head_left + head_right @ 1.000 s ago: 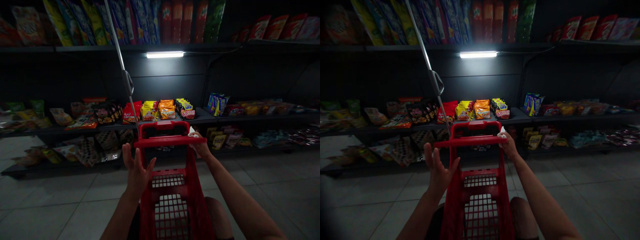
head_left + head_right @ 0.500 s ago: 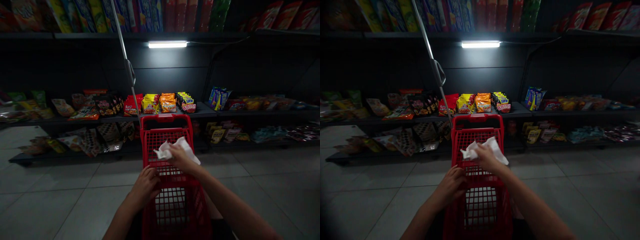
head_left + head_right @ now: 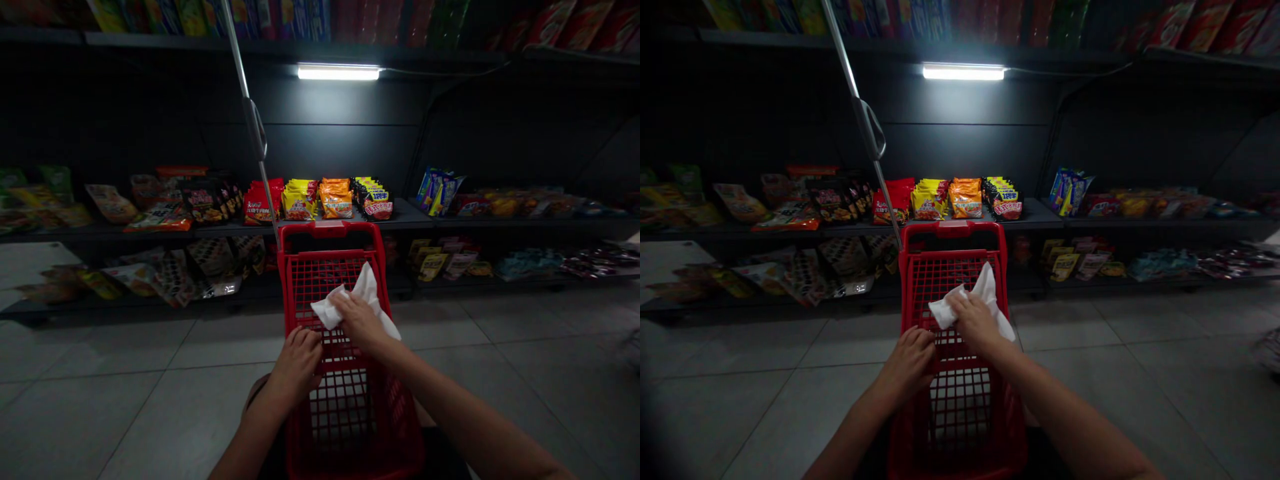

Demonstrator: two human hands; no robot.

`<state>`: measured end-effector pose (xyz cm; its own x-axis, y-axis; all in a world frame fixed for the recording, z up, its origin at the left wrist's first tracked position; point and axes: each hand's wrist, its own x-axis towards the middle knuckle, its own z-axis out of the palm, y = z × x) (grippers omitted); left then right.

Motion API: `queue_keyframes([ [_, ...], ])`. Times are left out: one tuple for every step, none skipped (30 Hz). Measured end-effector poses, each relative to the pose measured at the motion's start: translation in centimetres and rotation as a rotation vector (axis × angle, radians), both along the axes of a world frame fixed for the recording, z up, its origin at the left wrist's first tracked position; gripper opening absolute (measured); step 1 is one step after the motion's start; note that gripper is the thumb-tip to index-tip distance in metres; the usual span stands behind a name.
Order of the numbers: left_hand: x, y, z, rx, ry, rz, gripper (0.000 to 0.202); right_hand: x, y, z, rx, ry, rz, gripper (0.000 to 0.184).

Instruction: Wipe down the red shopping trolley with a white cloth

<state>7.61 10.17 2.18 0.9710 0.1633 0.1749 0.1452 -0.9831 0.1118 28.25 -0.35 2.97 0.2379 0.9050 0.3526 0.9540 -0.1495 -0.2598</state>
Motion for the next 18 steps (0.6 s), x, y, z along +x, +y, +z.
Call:
queue_keyframes([
  [0.0,0.0,-0.3,-0.006,-0.004,0.006,0.036,-0.8,0.8,0.1,-0.004,0.008,0.118,0.054],
  [0.0,0.0,-0.4,-0.02,-0.011,0.011,0.036,-1.1,1.6,0.3,-0.008,0.01,0.232,0.05],
  [-0.1,0.0,-0.5,-0.042,-0.02,0.015,0.034,-0.9,2.3,0.6,-0.009,-0.001,0.318,0.044],
  [-0.2,0.0,-0.5,-0.069,-0.029,0.019,0.032,0.0,2.9,1.0,-0.004,-0.025,0.364,0.038],
  [-0.3,-0.1,-0.4,-0.094,-0.036,0.024,0.03,1.3,3.4,1.5,0.007,-0.055,0.358,0.032],
  [-0.3,-0.1,-0.3,-0.116,-0.04,0.033,0.028,3.0,3.9,2.1,0.027,-0.085,0.294,0.026],
  [-0.3,-0.1,-0.1,-0.133,-0.041,0.047,0.026,4.7,4.3,2.6,0.05,-0.104,0.186,0.022],
  [-0.3,-0.2,0.1,-0.146,-0.039,0.059,0.025,6.4,4.8,3.1,0.074,-0.107,0.054,0.02],
  [-0.2,-0.2,0.3,-0.153,-0.035,0.07,0.024,7.6,5.4,3.4,0.094,-0.091,-0.081,0.019],
  [-0.1,-0.2,0.5,-0.157,-0.032,0.081,0.024,8.3,6.1,3.7,0.107,-0.062,-0.193,0.02],
  [0.0,-0.2,0.7,-0.156,-0.029,0.09,0.024,8.4,7.0,3.7,0.112,-0.028,-0.267,0.023],
  [0.1,-0.3,0.8,-0.154,-0.025,0.094,0.023,7.8,8.1,3.7,0.11,0.006,-0.294,0.024],
  [0.2,-0.3,0.9,-0.149,-0.021,0.095,0.023,6.7,9.3,3.5,0.102,0.029,-0.27,0.026],
  [0.3,-0.3,1.0,-0.144,-0.017,0.097,0.023,5.3,10.6,3.2,0.093,0.041,-0.209,0.028],
  [0.4,-0.4,1.0,-0.137,-0.012,0.102,0.022,3.7,11.8,2.9,0.078,0.032,-0.118,0.032],
  [0.4,-0.4,1.0,-0.132,-0.005,0.108,0.022,2.3,12.8,2.5,0.07,0.007,-0.02,0.042],
  [0.4,-0.5,1.0,-0.128,0.0,0.114,0.022,1.2,13.6,2.2,0.06,-0.026,0.068,0.05],
  [0.3,-0.5,1.0,-0.125,0.0,0.119,0.022,0.5,14.0,2.0,0.05,-0.063,0.137,0.053],
])
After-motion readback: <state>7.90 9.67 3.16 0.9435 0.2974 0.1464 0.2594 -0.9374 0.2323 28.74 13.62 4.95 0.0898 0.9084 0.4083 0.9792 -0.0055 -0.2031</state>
